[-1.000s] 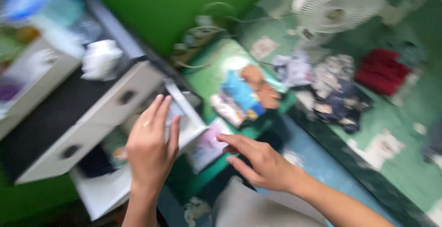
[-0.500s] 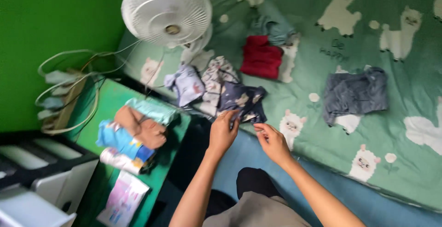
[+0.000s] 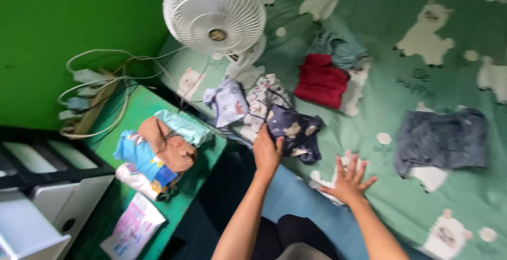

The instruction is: Fold various pieces of baby clothing and organize them into a storage drawer.

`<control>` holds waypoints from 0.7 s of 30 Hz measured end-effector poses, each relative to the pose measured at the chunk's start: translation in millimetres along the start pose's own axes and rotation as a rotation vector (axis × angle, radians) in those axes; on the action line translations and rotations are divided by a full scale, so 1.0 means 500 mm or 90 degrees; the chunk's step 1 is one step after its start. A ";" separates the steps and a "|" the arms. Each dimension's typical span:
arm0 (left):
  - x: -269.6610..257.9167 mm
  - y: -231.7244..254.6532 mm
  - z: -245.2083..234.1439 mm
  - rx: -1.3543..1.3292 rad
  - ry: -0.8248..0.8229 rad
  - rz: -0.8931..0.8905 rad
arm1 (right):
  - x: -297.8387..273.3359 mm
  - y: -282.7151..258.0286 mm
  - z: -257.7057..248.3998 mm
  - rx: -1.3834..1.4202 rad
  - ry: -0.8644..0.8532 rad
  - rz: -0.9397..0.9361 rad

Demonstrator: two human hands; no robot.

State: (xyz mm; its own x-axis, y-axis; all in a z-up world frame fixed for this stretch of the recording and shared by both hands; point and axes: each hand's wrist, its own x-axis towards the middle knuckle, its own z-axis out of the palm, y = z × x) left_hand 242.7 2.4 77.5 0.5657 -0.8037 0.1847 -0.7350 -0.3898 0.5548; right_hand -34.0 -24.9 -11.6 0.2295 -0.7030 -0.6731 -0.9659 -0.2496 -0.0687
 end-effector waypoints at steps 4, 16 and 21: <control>0.009 0.014 -0.009 -0.001 -0.068 -0.067 | 0.040 0.012 0.040 0.012 0.041 0.015; -0.179 0.156 0.079 -0.079 -0.159 0.197 | 0.005 0.022 0.017 0.007 0.087 -0.011; -0.254 0.223 0.149 0.066 0.000 0.237 | 0.030 0.160 0.053 0.143 0.065 -0.196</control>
State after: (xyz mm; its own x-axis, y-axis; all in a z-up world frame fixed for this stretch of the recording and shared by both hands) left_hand 61.3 27.5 55.6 0.2525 -0.8990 0.3579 -0.9239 -0.1142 0.3651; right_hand -110.9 -38.0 -46.7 0.5119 -0.6839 -0.5198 -0.8498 -0.3146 -0.4230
